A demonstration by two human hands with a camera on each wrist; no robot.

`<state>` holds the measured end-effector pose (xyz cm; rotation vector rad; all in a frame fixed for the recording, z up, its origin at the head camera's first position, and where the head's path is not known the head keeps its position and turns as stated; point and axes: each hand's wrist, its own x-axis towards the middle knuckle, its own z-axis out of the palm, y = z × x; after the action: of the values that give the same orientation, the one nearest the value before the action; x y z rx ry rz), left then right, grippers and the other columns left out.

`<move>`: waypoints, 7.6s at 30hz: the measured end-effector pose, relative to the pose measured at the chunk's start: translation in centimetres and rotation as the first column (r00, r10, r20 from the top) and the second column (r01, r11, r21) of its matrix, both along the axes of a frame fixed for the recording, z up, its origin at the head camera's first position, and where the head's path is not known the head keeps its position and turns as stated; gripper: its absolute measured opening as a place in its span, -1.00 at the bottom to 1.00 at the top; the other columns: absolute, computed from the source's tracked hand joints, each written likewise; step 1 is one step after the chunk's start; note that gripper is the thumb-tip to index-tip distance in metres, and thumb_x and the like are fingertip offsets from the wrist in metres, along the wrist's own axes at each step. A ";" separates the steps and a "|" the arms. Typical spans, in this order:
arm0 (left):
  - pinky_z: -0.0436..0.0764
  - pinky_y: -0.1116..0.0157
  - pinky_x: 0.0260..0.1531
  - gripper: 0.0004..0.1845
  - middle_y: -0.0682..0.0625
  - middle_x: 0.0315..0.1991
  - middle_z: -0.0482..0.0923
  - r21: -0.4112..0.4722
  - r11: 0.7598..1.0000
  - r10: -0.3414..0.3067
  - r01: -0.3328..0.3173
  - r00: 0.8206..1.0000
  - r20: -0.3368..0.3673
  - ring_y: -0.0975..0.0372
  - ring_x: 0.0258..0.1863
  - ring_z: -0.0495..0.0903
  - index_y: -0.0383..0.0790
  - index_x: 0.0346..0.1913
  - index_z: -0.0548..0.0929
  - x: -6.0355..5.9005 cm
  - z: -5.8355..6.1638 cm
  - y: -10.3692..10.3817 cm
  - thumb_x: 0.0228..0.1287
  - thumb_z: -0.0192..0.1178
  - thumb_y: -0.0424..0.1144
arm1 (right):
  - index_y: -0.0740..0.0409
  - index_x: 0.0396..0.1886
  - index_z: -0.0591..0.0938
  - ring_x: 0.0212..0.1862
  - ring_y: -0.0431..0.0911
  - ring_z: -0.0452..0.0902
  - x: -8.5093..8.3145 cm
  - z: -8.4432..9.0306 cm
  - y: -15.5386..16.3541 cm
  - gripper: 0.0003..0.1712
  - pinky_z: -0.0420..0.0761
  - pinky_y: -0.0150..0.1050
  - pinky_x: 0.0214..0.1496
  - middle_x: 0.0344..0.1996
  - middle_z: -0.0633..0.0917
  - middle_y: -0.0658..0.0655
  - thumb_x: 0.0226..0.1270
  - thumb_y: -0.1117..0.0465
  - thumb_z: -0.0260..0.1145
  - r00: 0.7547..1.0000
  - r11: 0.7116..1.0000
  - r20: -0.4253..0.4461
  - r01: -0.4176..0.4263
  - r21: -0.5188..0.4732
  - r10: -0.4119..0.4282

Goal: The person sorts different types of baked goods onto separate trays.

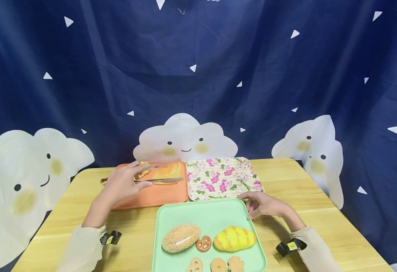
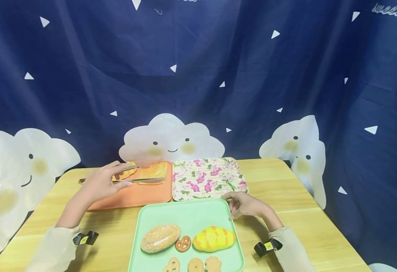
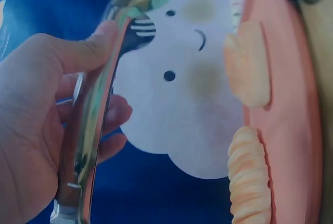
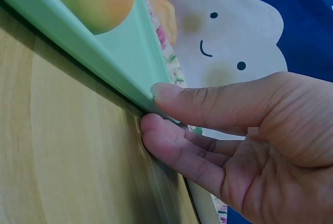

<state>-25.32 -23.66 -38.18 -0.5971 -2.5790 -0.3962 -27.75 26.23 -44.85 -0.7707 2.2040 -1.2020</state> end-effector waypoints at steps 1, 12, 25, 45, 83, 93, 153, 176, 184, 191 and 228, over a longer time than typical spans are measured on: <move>0.33 0.39 -0.54 -0.41 0.15 -0.35 0.53 -0.004 1.000 -0.025 0.025 1.000 0.005 0.36 -0.49 0.44 0.03 0.18 0.71 0.2 0.1 0.1 0.04 0.55 0.06 | 0.57 0.35 0.35 -0.29 -0.10 0.58 0.0 0.0 0.0 -0.21 0.64 -0.36 -0.27 -0.27 0.61 0.43 0.12 0.50 0.46 1.000 1.000 -0.004 0.000 0.003 0.000; 0.55 0.39 -0.35 -0.41 0.26 -0.24 0.62 0.123 0.970 -0.234 0.208 0.933 0.272 0.45 -0.35 0.56 0.10 0.18 0.73 2.2 0.9 0.2 0.01 0.59 0.01 | 0.56 0.24 0.40 -0.34 -0.14 0.57 -0.6 0.3 -0.1 -0.27 0.62 -0.37 -0.32 -0.32 0.62 0.42 0.08 0.48 0.51 0.998 0.999 -0.039 -0.047 0.022 0.048; 0.57 0.39 -0.36 -0.44 0.23 -0.37 0.59 0.177 0.922 -0.385 0.344 0.778 0.497 0.42 -0.37 0.59 0.07 0.12 0.77 2.8 2.1 0.0 -0.02 0.56 0.08 | 0.51 0.19 0.41 -0.34 -0.12 0.56 -0.8 0.6 -0.5 -0.29 0.61 -0.35 -0.32 -0.33 0.63 0.32 0.06 0.47 0.53 0.998 0.997 -0.043 -0.040 0.071 0.043; 0.44 0.46 -0.45 -0.49 0.18 -0.39 0.58 0.191 0.902 -0.406 0.387 0.610 0.680 0.46 -0.52 0.40 -0.11 0.03 0.80 3.6 1.5 0.2 -0.06 0.62 -0.11 | 0.51 0.20 0.42 -0.34 -0.10 0.55 -0.4 0.8 -0.6 -0.30 0.60 -0.35 -0.32 -0.33 0.62 0.31 0.07 0.48 0.53 0.999 0.998 -0.039 -0.020 0.053 0.022; 0.42 0.38 -0.44 -0.54 0.28 -0.47 0.57 0.076 0.990 -0.142 0.122 0.914 0.379 0.45 -0.48 0.45 0.18 -0.02 0.81 3.0 0.2 -0.2 -0.06 0.59 0.09 | 0.51 0.18 0.43 -0.35 -0.12 0.54 -0.5 0.6 -0.4 -0.30 0.59 -0.36 -0.32 -0.34 0.62 0.29 0.06 0.46 0.54 0.999 0.999 -0.047 -0.022 0.044 0.024; 0.44 0.34 -0.41 -0.41 0.20 -0.41 0.57 0.154 0.988 -0.063 0.022 0.961 0.269 0.34 -0.42 0.48 0.05 0.16 0.74 1.9 1.5 -1.9 -0.01 0.59 0.05 | 0.50 0.19 0.42 -0.35 -0.13 0.55 -0.4 0.6 -0.4 -0.32 0.60 -0.36 -0.32 -0.33 0.62 0.31 0.09 0.47 0.52 0.999 0.999 -0.039 -0.025 0.033 0.026; 0.59 -0.09 -0.32 -0.38 -0.29 0.07 0.70 -0.169 0.953 0.297 -0.252 0.885 0.360 -0.19 0.01 0.66 -0.20 0.05 0.78 2.3 0.9 -10.1 -0.13 0.61 0.01 | 0.50 0.20 0.42 -0.36 -0.12 0.53 -0.7 0.2 -0.1 -0.29 0.58 -0.38 -0.34 -0.32 0.61 0.35 0.05 0.46 0.53 0.999 0.999 -0.035 -0.031 0.034 0.032; 0.57 0.06 -0.45 -0.21 -0.27 -0.04 0.74 -0.167 0.950 0.311 -0.266 0.865 0.394 -0.01 -0.21 0.70 -0.23 0.12 0.74 2.0 0.9 -10.5 -0.22 0.62 0.16 | 0.51 0.20 0.42 -0.37 -0.13 0.54 -0.8 0.1 0.0 -0.28 0.59 -0.38 -0.34 -0.32 0.62 0.34 0.05 0.46 0.53 0.999 0.999 -0.032 -0.038 0.026 0.039; 0.42 0.20 -0.55 -0.17 0.00 -0.34 0.66 -0.152 0.951 0.309 -0.271 0.870 0.383 0.22 -0.37 0.55 -0.17 0.14 0.73 2.6 1.6 -10.5 -0.24 0.60 0.22 | 0.51 0.20 0.41 -0.37 -0.13 0.54 -0.8 0.1 0.0 -0.29 0.58 -0.38 -0.35 -0.32 0.62 0.34 0.06 0.47 0.52 0.999 0.999 -0.031 -0.040 0.025 0.041; 0.39 0.22 -0.57 -0.27 0.04 -0.40 0.62 -0.124 0.955 0.294 -0.269 0.909 0.294 0.22 -0.42 0.53 -0.10 0.15 0.74 3.4 2.7 -9.5 -0.12 0.58 0.17 | 0.51 0.20 0.41 -0.37 -0.13 0.54 -0.7 0.1 0.1 -0.29 0.58 -0.38 -0.34 -0.32 0.62 0.34 0.06 0.45 0.53 0.998 0.999 -0.037 -0.043 0.027 0.044; 0.45 0.42 -0.59 -0.38 0.12 -0.25 0.66 -0.245 0.916 -0.349 0.317 0.931 -0.102 0.34 -0.54 0.54 -0.07 0.12 0.67 3.5 -1.0 9.0 0.17 0.35 0.30 | 0.53 0.18 0.41 -0.36 -0.10 0.55 -0.5 0.4 -0.4 -0.31 0.60 -0.36 -0.34 -0.32 0.61 0.39 0.05 0.50 0.52 0.999 0.999 -0.035 -0.034 0.008 0.034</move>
<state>-21.86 -14.62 -39.16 -1.1150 -2.3983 -0.1599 -28.25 25.80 -44.42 -0.8284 2.2133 -1.1713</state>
